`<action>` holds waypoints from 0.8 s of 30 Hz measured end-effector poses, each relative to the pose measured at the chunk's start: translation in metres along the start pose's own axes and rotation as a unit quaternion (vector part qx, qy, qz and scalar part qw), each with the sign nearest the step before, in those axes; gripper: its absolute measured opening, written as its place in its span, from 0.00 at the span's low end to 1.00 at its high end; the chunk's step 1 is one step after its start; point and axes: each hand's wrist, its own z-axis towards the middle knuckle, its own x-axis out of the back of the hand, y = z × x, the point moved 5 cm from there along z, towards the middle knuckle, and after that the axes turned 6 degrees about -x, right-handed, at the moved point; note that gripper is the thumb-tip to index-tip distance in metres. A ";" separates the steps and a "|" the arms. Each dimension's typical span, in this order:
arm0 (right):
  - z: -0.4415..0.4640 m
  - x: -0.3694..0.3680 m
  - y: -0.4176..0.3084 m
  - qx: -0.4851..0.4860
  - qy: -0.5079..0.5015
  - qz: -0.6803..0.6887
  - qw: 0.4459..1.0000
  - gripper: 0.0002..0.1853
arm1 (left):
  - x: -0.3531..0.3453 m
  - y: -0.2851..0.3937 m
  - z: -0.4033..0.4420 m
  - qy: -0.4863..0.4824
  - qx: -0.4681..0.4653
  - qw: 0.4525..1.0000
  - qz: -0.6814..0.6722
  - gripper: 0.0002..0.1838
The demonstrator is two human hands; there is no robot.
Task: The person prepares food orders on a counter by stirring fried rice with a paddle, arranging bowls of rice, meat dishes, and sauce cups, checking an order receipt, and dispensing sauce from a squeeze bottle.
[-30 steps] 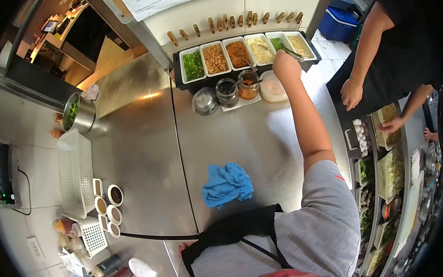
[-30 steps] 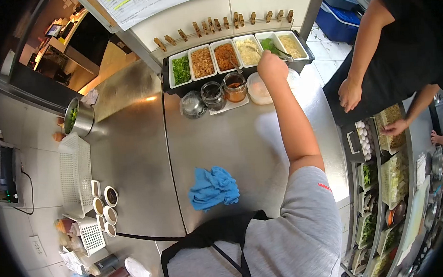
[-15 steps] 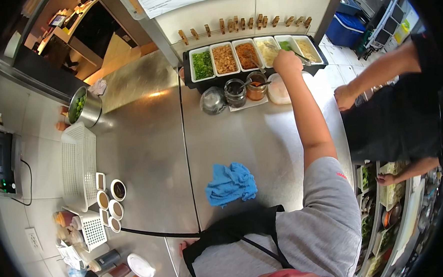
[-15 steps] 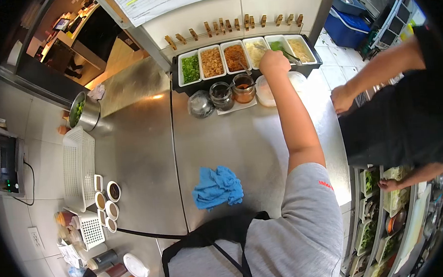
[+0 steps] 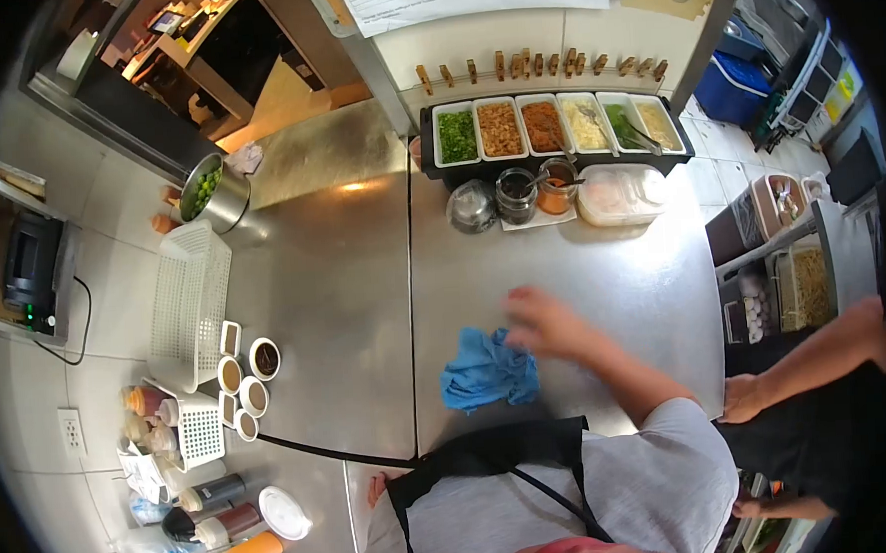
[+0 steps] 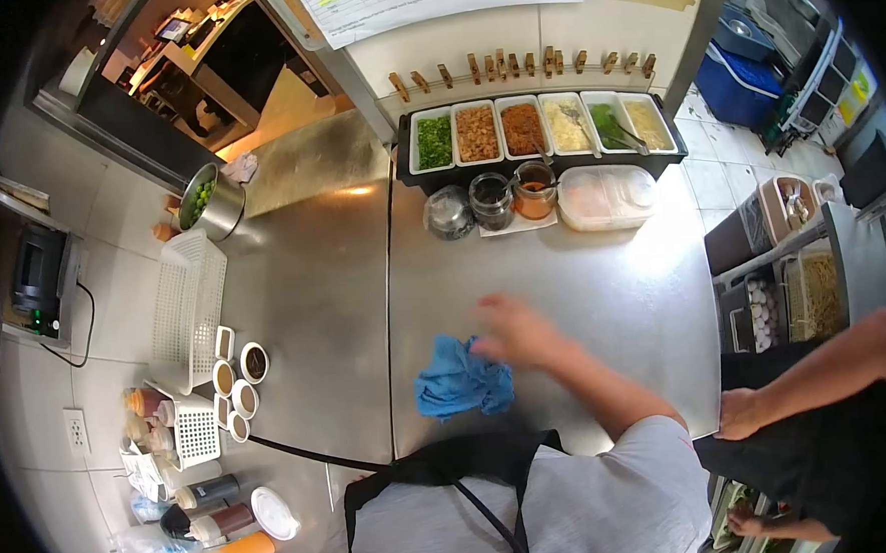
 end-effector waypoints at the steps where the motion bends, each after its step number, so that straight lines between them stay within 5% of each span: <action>1: -0.005 -0.030 -0.011 0.086 -0.018 -0.038 0.995 0.24 | 0.000 0.000 0.000 -0.001 -0.001 1.000 -0.003 0.09; 2: -0.012 -0.054 -0.023 0.170 -0.038 -0.074 0.982 0.25 | 0.002 0.001 -0.001 -0.004 -0.002 1.000 -0.005 0.09; 5: -0.017 -0.083 -0.052 0.174 -0.053 -0.218 0.959 0.24 | 0.005 0.003 -0.001 -0.011 0.000 1.000 -0.006 0.09; 11: 0.035 -0.099 -0.042 0.102 0.083 -0.245 0.960 0.20 | 0.015 0.015 0.007 -0.062 0.040 0.997 -0.016 0.10; 15: 0.078 -0.082 -0.033 0.033 0.206 -0.216 0.954 0.18 | 0.009 0.011 0.014 -0.286 0.116 0.942 -0.128 0.12; 17: 0.089 -0.072 -0.019 0.027 0.247 -0.215 0.944 0.15 | 0.015 0.013 0.013 -0.276 0.116 0.943 -0.143 0.15; 18: 0.095 -0.064 -0.015 0.022 0.257 -0.217 0.941 0.14 | 0.020 0.019 0.016 -0.196 0.085 0.971 -0.108 0.16; 24: 0.092 -0.048 0.010 0.005 0.332 -0.248 0.910 0.11 | 0.034 0.023 0.032 -0.228 0.099 0.957 -0.147 0.21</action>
